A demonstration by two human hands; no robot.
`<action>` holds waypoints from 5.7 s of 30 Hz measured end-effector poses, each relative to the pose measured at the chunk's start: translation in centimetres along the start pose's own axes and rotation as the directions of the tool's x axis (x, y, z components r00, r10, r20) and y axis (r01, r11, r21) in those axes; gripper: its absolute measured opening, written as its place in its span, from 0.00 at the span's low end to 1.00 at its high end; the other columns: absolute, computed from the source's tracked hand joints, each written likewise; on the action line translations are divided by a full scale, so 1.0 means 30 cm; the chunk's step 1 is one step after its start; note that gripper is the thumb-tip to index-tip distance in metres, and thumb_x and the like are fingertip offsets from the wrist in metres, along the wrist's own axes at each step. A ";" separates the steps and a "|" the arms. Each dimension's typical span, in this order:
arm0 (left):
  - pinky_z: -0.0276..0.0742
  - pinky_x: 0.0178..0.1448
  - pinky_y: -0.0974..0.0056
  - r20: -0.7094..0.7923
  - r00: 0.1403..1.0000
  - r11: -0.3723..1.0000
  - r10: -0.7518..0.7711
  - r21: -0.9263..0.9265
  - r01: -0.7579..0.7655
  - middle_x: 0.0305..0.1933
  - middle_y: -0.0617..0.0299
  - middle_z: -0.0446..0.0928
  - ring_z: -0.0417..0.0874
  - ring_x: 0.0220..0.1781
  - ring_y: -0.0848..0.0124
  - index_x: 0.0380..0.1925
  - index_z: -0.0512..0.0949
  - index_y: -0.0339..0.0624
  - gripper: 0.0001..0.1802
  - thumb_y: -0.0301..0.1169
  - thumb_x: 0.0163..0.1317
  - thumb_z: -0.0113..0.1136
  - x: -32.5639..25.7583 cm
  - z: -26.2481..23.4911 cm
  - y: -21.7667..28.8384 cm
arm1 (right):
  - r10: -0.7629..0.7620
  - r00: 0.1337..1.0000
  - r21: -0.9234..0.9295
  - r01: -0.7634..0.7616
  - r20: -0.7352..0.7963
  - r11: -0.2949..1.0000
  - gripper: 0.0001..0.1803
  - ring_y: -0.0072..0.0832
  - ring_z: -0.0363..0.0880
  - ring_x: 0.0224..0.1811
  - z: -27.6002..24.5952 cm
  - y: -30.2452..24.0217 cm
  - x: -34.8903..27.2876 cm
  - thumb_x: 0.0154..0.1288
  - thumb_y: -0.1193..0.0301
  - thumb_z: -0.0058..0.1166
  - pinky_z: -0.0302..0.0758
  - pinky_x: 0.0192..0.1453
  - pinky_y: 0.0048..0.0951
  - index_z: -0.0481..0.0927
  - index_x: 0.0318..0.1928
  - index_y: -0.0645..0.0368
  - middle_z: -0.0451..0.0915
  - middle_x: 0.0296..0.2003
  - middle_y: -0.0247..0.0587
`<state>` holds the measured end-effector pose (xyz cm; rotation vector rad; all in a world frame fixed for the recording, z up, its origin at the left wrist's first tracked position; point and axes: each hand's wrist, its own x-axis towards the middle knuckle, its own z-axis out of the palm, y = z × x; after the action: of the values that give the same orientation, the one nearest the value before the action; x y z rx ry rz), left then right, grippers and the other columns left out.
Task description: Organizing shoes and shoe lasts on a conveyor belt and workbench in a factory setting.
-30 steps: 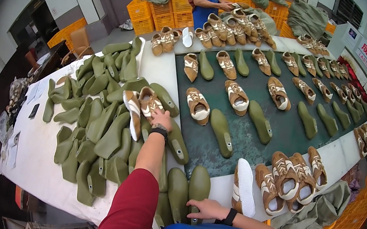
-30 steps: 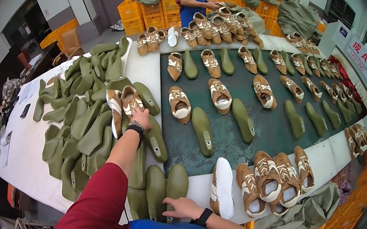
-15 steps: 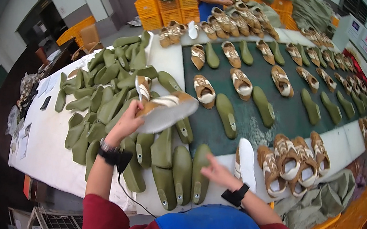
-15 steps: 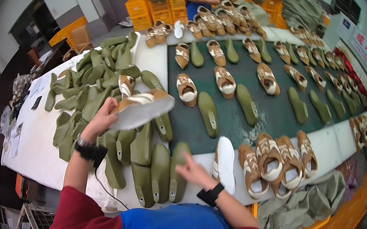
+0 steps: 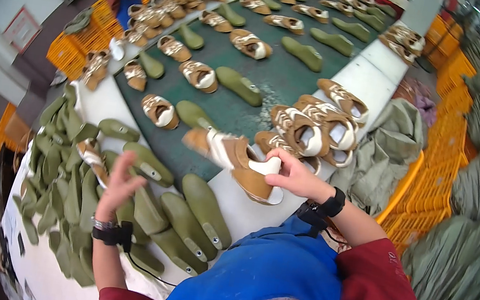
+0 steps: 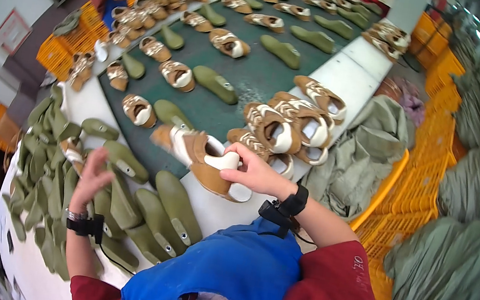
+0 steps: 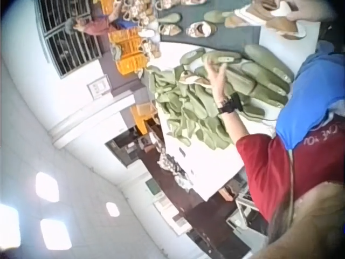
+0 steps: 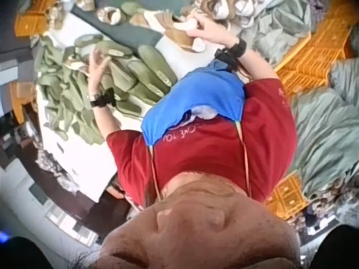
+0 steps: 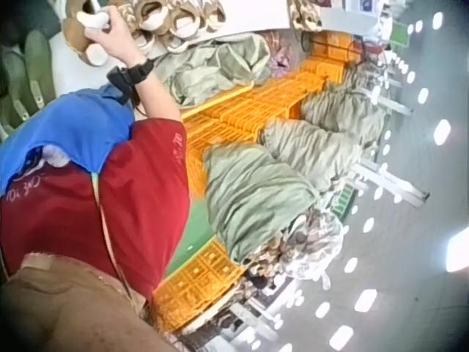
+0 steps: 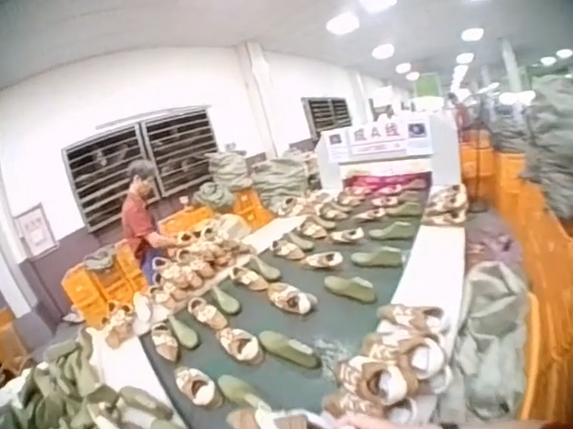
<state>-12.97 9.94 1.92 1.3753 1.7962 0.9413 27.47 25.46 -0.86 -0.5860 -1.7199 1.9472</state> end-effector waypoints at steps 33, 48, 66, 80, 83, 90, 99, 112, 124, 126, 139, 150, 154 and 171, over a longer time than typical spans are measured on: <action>0.70 0.55 0.66 -0.431 0.895 0.913 -0.115 -0.400 -0.076 0.52 0.54 0.71 0.75 0.50 0.67 0.58 0.60 0.32 0.31 0.17 0.49 0.48 -0.048 -0.404 -0.166 | -0.170 0.969 -0.974 -0.200 -0.181 -0.104 0.15 0.44 0.71 0.48 -0.131 0.083 0.032 0.51 0.65 0.53 0.70 0.42 0.41 0.78 0.42 0.51 0.70 0.46 0.44; 0.53 0.64 0.46 0.335 0.937 0.766 0.095 0.576 -0.284 0.32 0.52 0.78 0.75 0.44 0.54 0.30 0.79 0.42 0.14 0.25 0.39 0.53 -0.035 0.480 0.308 | 0.055 0.961 -0.962 -0.272 -0.272 -0.018 0.16 0.40 0.77 0.42 -0.281 -0.029 -0.201 0.50 0.62 0.56 0.74 0.44 0.41 0.80 0.38 0.56 0.76 0.38 0.44; 0.64 0.63 0.58 0.007 0.985 0.869 0.172 0.469 -0.155 0.58 0.46 0.66 0.67 0.59 0.51 0.56 0.66 0.40 0.29 0.28 0.52 0.58 -0.285 0.427 0.131 | -0.149 0.975 -0.857 0.214 0.163 0.469 0.17 0.45 0.72 0.48 0.029 -0.024 -0.172 0.52 0.71 0.58 0.70 0.51 0.37 0.76 0.45 0.59 0.74 0.45 0.47; 0.59 0.64 0.49 -0.798 -0.221 0.372 -0.561 -0.481 0.794 0.65 0.44 0.56 0.56 0.65 0.46 0.57 0.63 0.37 0.33 0.37 0.50 0.59 -1.314 0.354 -0.693 | 0.104 0.764 -0.719 0.539 0.637 0.440 0.17 0.47 0.77 0.38 0.367 -0.354 0.128 0.51 0.70 0.58 0.74 0.43 0.37 0.78 0.43 0.60 0.79 0.36 0.51; 0.57 0.65 0.47 -0.661 -0.462 0.219 -0.591 -0.683 0.697 0.69 0.45 0.45 0.50 0.68 0.44 0.62 0.54 0.40 0.39 0.42 0.53 0.58 -1.255 0.345 -0.726 | 0.189 0.787 -0.791 0.508 0.587 0.340 0.18 0.44 0.79 0.41 0.349 -0.502 0.253 0.49 0.72 0.58 0.75 0.45 0.34 0.77 0.43 0.62 0.80 0.38 0.52; 0.59 0.63 0.45 -0.525 -0.742 0.088 -0.417 -0.836 0.542 0.70 0.44 0.44 0.52 0.68 0.48 0.64 0.55 0.48 0.38 0.51 0.56 0.52 -1.095 0.282 -0.785 | 0.179 0.897 -0.895 0.350 0.405 0.276 0.16 0.21 0.76 0.27 0.326 -0.789 0.580 0.51 0.75 0.54 0.73 0.33 0.24 0.75 0.42 0.68 0.77 0.23 0.38; 0.66 0.58 0.48 -0.543 -0.785 -0.092 -0.298 -0.802 0.590 0.69 0.44 0.46 0.60 0.64 0.51 0.65 0.56 0.50 0.38 0.55 0.58 0.45 -1.097 0.290 -0.800 | 0.391 0.806 -0.893 0.431 0.445 0.127 0.17 0.28 0.75 0.30 0.232 -0.754 0.767 0.55 0.71 0.54 0.73 0.37 0.30 0.75 0.45 0.64 0.79 0.28 0.41; 0.63 0.60 0.47 -0.535 -0.749 -0.174 -0.392 -0.756 0.631 0.69 0.39 0.45 0.60 0.63 0.45 0.66 0.52 0.49 0.39 0.59 0.59 0.35 -1.050 0.238 -0.747 | 0.217 0.849 -0.877 0.461 0.481 0.137 0.23 0.42 0.77 0.46 0.509 -0.283 0.968 0.56 0.56 0.54 0.72 0.52 0.38 0.76 0.51 0.51 0.78 0.46 0.45; 0.61 0.62 0.46 -0.509 -0.755 -0.166 -0.414 -0.773 0.612 0.70 0.40 0.43 0.57 0.66 0.46 0.66 0.50 0.50 0.41 0.60 0.56 0.33 -1.059 0.243 -0.782 | 0.248 0.912 -0.940 0.289 0.327 0.178 0.31 0.47 0.79 0.36 0.693 0.311 0.802 0.57 0.64 0.50 0.74 0.41 0.46 0.59 0.62 0.37 0.80 0.32 0.50; 0.60 0.62 0.46 -0.493 -0.766 -0.174 -0.413 -0.783 0.598 0.70 0.40 0.42 0.57 0.66 0.45 0.67 0.50 0.51 0.41 0.60 0.56 0.34 -1.066 0.247 -0.788 | 0.341 0.882 -0.945 0.291 0.327 0.153 0.29 0.46 0.79 0.41 0.630 0.265 0.801 0.56 0.67 0.49 0.74 0.46 0.44 0.62 0.61 0.38 0.80 0.38 0.50; 0.65 0.57 0.43 -0.525 -0.748 -0.165 -0.406 -0.763 0.625 0.67 0.39 0.45 0.60 0.63 0.44 0.65 0.52 0.48 0.40 0.58 0.57 0.36 -1.054 0.239 -0.780 | 0.271 0.932 -0.970 0.237 0.241 0.048 0.24 0.44 0.80 0.36 0.430 0.453 0.858 0.54 0.64 0.52 0.75 0.41 0.43 0.68 0.54 0.39 0.80 0.31 0.48; 0.62 0.60 0.44 -0.505 -0.755 -0.167 -0.419 -0.774 0.610 0.68 0.39 0.44 0.57 0.65 0.44 0.65 0.51 0.47 0.40 0.57 0.58 0.36 -1.031 0.229 -0.763 | 0.317 0.906 -0.959 0.276 0.281 0.061 0.32 0.45 0.79 0.39 0.541 0.384 0.923 0.52 0.57 0.57 0.75 0.45 0.43 0.65 0.59 0.42 0.80 0.36 0.50; 0.62 0.61 0.45 -0.504 -0.758 -0.155 -0.414 -0.781 0.605 0.68 0.39 0.45 0.57 0.66 0.44 0.66 0.51 0.47 0.40 0.58 0.57 0.36 -1.054 0.240 -0.766 | 0.126 0.962 -0.965 0.227 0.243 0.132 0.34 0.43 0.78 0.41 0.659 0.310 0.955 0.50 0.62 0.60 0.75 0.45 0.41 0.64 0.60 0.44 0.75 0.44 0.53; 0.62 0.61 0.46 -0.486 -0.733 -0.156 -0.476 -0.774 0.614 0.70 0.40 0.43 0.58 0.66 0.44 0.66 0.51 0.49 0.41 0.61 0.57 0.34 -1.029 0.221 -0.724 | -0.476 0.879 -0.494 0.426 0.027 0.758 0.11 0.24 0.75 0.26 0.580 0.017 1.024 0.61 0.66 0.53 0.71 0.31 0.27 0.77 0.34 0.63 0.78 0.25 0.38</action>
<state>-11.27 -23.12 -17.43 -1.6031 2.7036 0.3632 -7.49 30.23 0.54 -0.3692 -2.0657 1.1282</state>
